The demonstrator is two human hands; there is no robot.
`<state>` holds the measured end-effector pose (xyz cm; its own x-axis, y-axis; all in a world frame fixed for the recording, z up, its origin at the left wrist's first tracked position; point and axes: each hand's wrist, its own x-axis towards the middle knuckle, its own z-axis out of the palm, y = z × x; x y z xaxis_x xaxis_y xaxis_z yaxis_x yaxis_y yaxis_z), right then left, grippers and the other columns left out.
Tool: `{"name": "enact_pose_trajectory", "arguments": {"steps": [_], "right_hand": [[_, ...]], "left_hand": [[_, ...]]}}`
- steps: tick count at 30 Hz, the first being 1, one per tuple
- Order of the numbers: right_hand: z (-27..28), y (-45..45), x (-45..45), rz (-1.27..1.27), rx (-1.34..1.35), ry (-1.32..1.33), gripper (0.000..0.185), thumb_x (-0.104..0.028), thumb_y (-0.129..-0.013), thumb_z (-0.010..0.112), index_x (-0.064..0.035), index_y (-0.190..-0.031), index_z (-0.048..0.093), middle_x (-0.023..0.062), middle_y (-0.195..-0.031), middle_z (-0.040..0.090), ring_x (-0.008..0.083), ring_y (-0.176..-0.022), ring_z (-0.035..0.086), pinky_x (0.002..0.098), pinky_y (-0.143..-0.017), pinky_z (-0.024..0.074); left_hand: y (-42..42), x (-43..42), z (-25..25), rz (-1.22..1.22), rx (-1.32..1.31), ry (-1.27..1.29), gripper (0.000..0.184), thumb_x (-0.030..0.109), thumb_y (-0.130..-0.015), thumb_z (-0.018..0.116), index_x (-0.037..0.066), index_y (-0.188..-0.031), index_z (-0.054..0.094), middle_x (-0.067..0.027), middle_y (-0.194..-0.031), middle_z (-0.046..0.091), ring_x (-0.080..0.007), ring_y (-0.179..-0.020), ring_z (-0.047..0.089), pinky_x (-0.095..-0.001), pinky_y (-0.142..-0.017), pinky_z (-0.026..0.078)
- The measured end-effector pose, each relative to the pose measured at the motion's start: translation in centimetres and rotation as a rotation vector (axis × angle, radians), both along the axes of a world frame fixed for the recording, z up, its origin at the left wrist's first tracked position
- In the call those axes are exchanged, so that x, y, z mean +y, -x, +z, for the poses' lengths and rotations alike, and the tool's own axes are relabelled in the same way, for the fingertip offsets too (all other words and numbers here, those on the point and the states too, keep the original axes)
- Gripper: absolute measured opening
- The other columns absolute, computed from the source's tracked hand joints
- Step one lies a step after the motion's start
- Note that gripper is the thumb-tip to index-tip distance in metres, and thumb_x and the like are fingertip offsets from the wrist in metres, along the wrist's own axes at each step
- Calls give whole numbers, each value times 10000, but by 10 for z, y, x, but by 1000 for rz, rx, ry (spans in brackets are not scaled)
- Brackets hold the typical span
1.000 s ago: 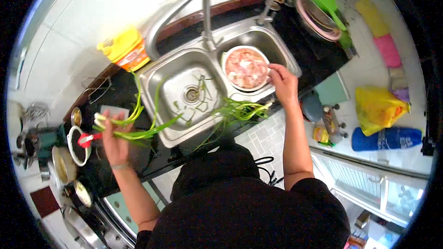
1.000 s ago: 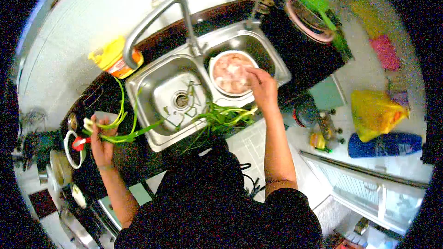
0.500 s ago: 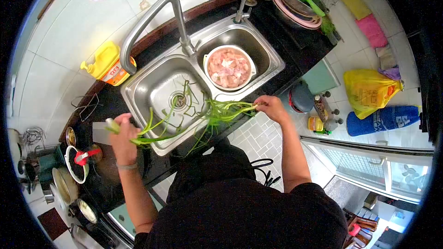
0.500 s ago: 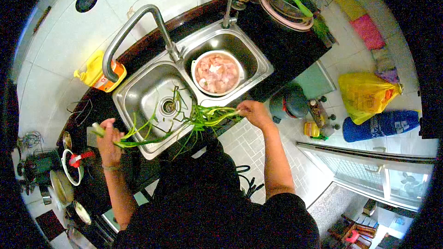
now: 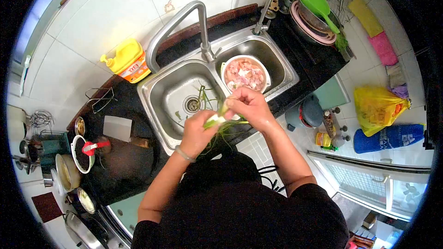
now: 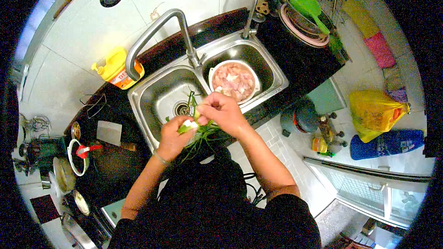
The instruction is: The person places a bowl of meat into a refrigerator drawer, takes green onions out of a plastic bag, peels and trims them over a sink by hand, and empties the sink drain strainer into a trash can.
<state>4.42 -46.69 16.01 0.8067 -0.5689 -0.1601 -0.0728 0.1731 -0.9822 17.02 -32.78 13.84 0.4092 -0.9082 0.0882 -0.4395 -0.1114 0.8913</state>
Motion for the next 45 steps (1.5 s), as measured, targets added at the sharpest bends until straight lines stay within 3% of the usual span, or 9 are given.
{"name": "enact_pose_trajectory", "arguments": {"steps": [4,7,13,18,23,26,28,33,45], "right_hand": [[-10,-23,-3,62,-184,-144,159,-105,-888,497,17,-974,555,100,-943,609,135,-824,601,269,-744,484],[-79,-42,2,151,-117,291,287,-134,-849,543,-46,-1122,540,93,-1076,591,195,-994,554,319,-825,445],[-170,-19,44,531,456,656,266,-167,-823,531,-43,-1053,583,170,-1016,592,322,-970,556,376,-855,427],[-172,9,55,446,-13,924,319,-171,-701,668,-63,-993,600,122,-1006,581,323,-1035,507,427,-900,385],[-200,15,44,552,31,958,412,-175,-634,741,-103,-1020,616,111,-1103,567,307,-1082,480,410,-917,390],[-178,10,40,286,26,454,348,-148,-658,738,-70,-982,635,98,-1047,609,239,-1001,549,346,-892,423],[-153,8,33,152,158,-14,276,-124,-693,727,-31,-939,642,69,-983,638,161,-912,584,285,-842,445],[-140,-1,34,158,106,71,279,-121,-711,716,-25,-958,630,67,-933,641,158,-866,587,281,-796,452],[-161,29,22,321,391,949,360,-178,-692,668,-101,-1038,604,93,-1081,588,285,-1027,506,404,-875,371]], "left_hand": [[-27,10,2,123,546,16,116,108,-799,621,28,-882,606,-24,-787,624,-73,-679,552,-227,-593,458],[-37,10,-2,168,537,-114,147,126,-827,574,25,-930,603,-33,-797,635,-61,-595,512,-199,-529,436],[-40,41,-77,248,739,-280,236,178,-807,594,15,-977,602,-46,-795,647,-74,-564,513,-198,-489,419],[-62,82,-83,504,779,-197,206,140,-826,553,2,-971,602,-77,-775,645,-81,-522,495,-207,-462,408],[-90,107,-63,762,641,63,187,200,-841,588,26,-908,606,-52,-708,617,-75,-468,450,-202,-445,369],[-107,118,-41,940,417,144,203,233,-867,567,38,-911,606,-26,-686,591,-53,-460,412,-203,-425,348],[-110,121,-27,920,112,168,199,223,-868,567,35,-894,627,-9,-704,590,-51,-501,447,-211,-451,371],[-59,73,-24,476,260,-198,199,180,-791,645,41,-932,662,-6,-763,611,-68,-671,537,-227,-606,452],[-85,58,0,563,576,107,183,155,-848,569,3,-950,560,-65,-797,604,-77,-615,520,-212,-540,435]]}}
